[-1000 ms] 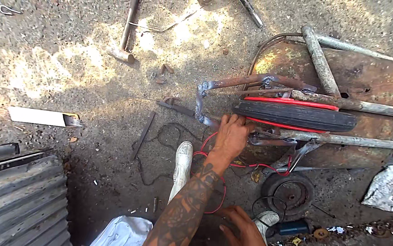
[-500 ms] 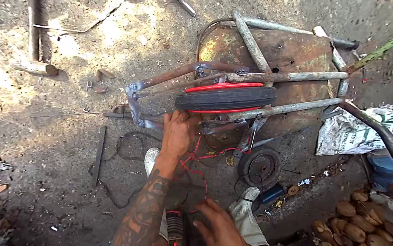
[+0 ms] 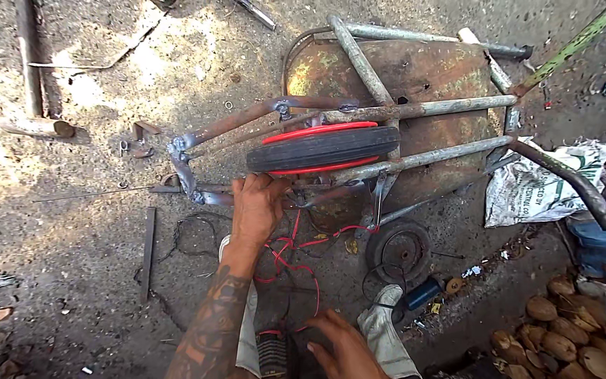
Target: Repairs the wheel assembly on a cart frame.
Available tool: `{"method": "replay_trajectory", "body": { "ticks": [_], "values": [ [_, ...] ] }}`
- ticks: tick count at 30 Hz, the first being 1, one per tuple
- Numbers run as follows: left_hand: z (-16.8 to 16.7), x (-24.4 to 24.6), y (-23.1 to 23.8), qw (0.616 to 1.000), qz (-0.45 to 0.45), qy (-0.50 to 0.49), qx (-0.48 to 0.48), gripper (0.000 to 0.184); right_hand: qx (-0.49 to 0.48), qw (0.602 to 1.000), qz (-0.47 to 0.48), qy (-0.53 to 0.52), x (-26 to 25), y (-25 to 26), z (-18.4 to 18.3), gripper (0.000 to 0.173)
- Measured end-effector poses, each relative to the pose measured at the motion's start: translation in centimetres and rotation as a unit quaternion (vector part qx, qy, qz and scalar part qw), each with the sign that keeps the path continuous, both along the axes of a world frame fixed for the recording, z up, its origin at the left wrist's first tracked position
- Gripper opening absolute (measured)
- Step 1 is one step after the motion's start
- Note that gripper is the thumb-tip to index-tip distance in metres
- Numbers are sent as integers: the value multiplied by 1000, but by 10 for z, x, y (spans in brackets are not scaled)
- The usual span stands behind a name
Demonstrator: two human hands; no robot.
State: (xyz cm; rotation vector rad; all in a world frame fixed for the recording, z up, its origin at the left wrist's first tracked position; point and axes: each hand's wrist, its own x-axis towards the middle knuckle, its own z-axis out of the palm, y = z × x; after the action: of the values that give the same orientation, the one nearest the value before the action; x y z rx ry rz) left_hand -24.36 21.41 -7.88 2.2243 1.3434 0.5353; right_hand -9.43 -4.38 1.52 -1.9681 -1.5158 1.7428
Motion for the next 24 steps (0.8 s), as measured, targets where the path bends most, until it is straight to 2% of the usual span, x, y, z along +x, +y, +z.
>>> {"method": "replay_trajectory", "body": {
  "ticks": [12,20,24],
  "values": [
    [-3,1,-1,1000,7,18,7,21,-58,998,13,-18,10,3,1,37],
    [0,-8,0,999,-4,34,-9,23,-33,999,-38,-16,43,-19,-16,39],
    [-1,-16,-3,997,-43,52,-37,31,-84,990,-111,-2,70,-44,-24,39]
  ]
}}
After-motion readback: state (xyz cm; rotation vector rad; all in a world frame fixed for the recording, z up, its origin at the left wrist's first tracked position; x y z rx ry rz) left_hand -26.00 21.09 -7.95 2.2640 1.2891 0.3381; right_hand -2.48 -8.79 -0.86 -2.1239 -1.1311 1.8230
